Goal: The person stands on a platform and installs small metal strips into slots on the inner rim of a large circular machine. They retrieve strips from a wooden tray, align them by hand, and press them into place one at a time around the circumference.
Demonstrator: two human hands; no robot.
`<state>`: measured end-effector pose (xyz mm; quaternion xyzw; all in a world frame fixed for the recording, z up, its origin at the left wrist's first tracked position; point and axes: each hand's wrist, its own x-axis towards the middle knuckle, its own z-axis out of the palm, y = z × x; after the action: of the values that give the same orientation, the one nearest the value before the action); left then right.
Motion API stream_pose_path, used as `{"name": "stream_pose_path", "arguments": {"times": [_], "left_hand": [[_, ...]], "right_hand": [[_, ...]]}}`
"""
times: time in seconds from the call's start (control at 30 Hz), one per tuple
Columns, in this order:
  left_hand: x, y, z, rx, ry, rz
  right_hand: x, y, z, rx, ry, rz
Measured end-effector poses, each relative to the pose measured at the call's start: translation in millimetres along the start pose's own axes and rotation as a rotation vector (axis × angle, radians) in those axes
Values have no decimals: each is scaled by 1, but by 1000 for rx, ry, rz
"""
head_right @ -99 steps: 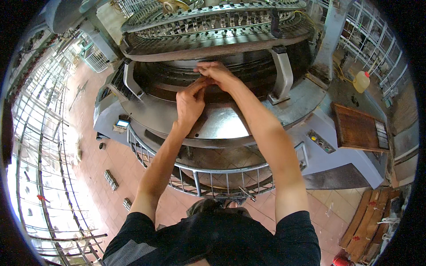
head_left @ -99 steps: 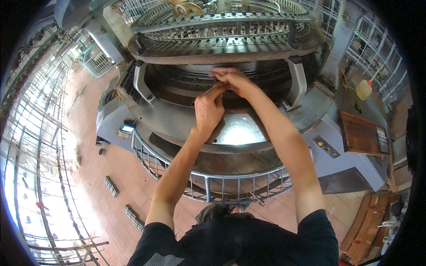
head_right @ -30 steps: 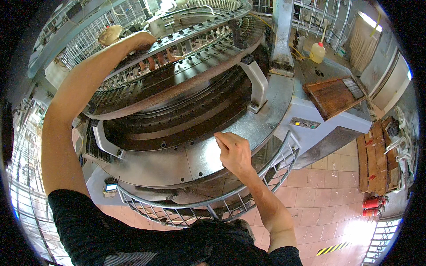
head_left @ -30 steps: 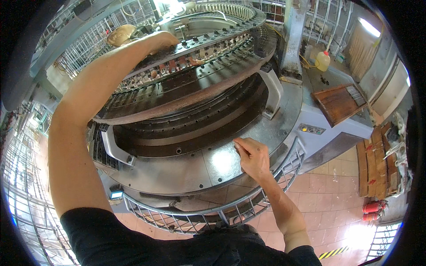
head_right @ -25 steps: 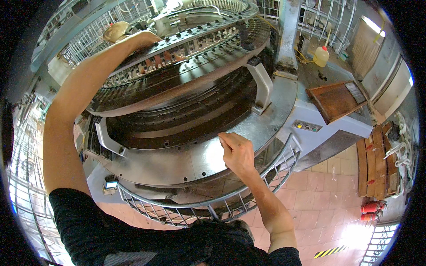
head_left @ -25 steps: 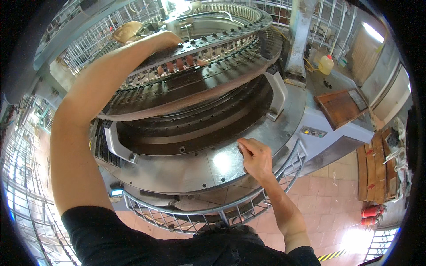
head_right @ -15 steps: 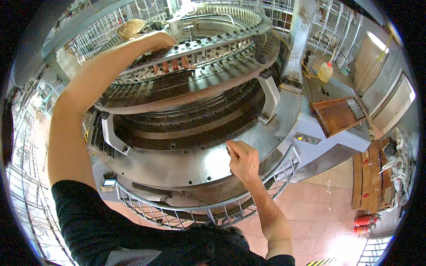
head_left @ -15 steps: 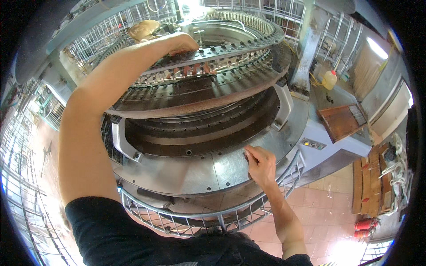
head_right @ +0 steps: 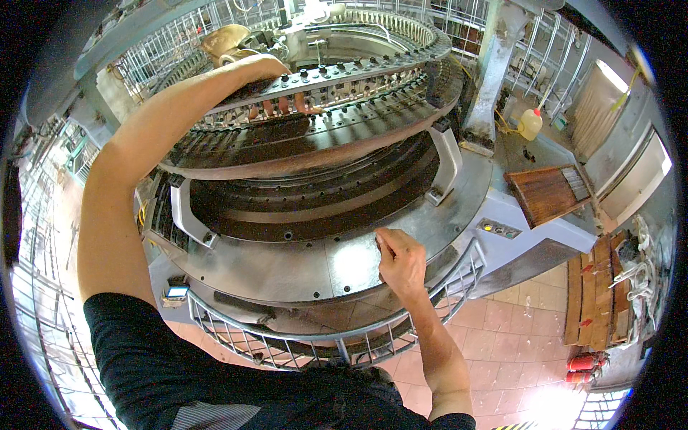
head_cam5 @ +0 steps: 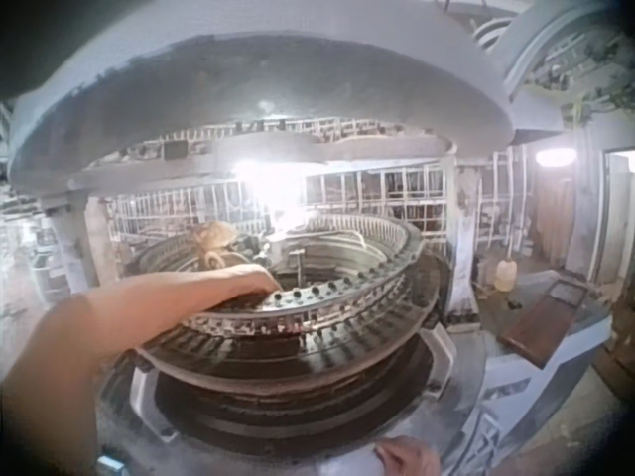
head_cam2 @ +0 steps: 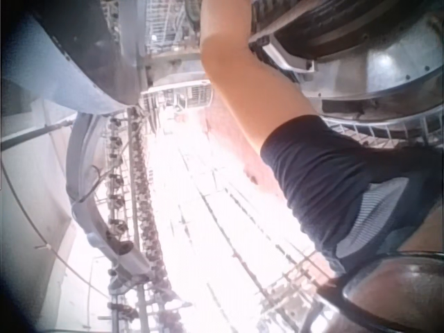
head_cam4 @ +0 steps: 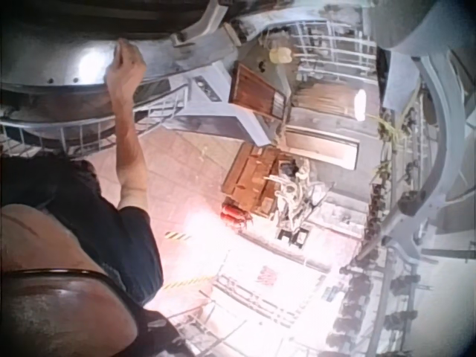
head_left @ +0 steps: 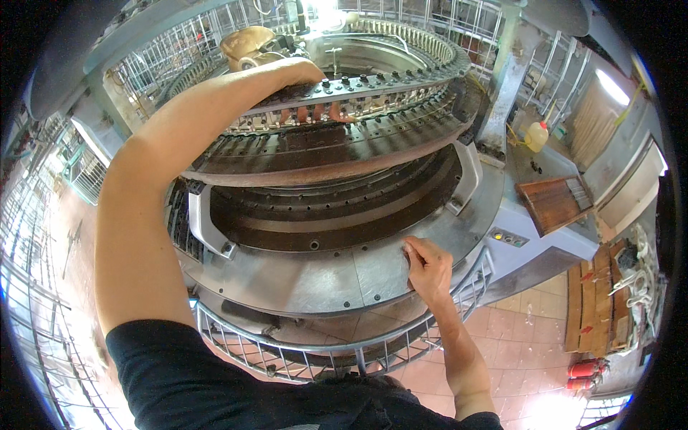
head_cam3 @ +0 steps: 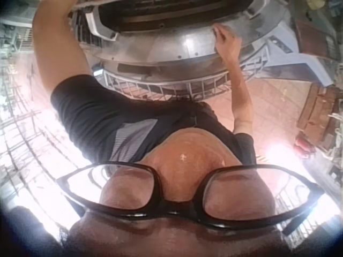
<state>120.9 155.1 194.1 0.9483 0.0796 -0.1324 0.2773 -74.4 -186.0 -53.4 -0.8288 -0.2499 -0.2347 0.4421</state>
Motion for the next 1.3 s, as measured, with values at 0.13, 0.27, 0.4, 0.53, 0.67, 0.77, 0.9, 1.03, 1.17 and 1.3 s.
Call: {"name": "stream_pose_path", "arguments": {"times": [0.13, 0.27, 0.4, 0.53, 0.67, 0.77, 0.9, 1.03, 1.17, 1.3], "left_hand": [[4, -1, -2, 313, 225, 122], [13, -19, -11, 344, 181, 172], [14, -31, -17, 369, 166, 207], [9, -35, -21, 381, 183, 194], [3, -42, -25, 384, 196, 187], [2, -46, -29, 395, 211, 177], [-2, -49, -33, 398, 222, 169], [-6, -52, -36, 399, 235, 163], [-11, -56, -37, 406, 236, 163], [-17, -58, -40, 410, 235, 154]], "right_hand": [[0, 1, 0, -23, 13, -19], [-1, 2, 1, -29, 11, -13], [-1, 1, 1, -15, 4, -14], [0, 1, 0, -23, 22, -34], [0, -1, -1, -37, -9, -9], [0, -1, -1, -41, -4, -24], [1, 0, 3, -13, 54, -66], [0, 2, 4, -22, 45, -75], [0, 1, 4, -13, 46, -63], [0, -2, 1, -51, 21, -38]]}}
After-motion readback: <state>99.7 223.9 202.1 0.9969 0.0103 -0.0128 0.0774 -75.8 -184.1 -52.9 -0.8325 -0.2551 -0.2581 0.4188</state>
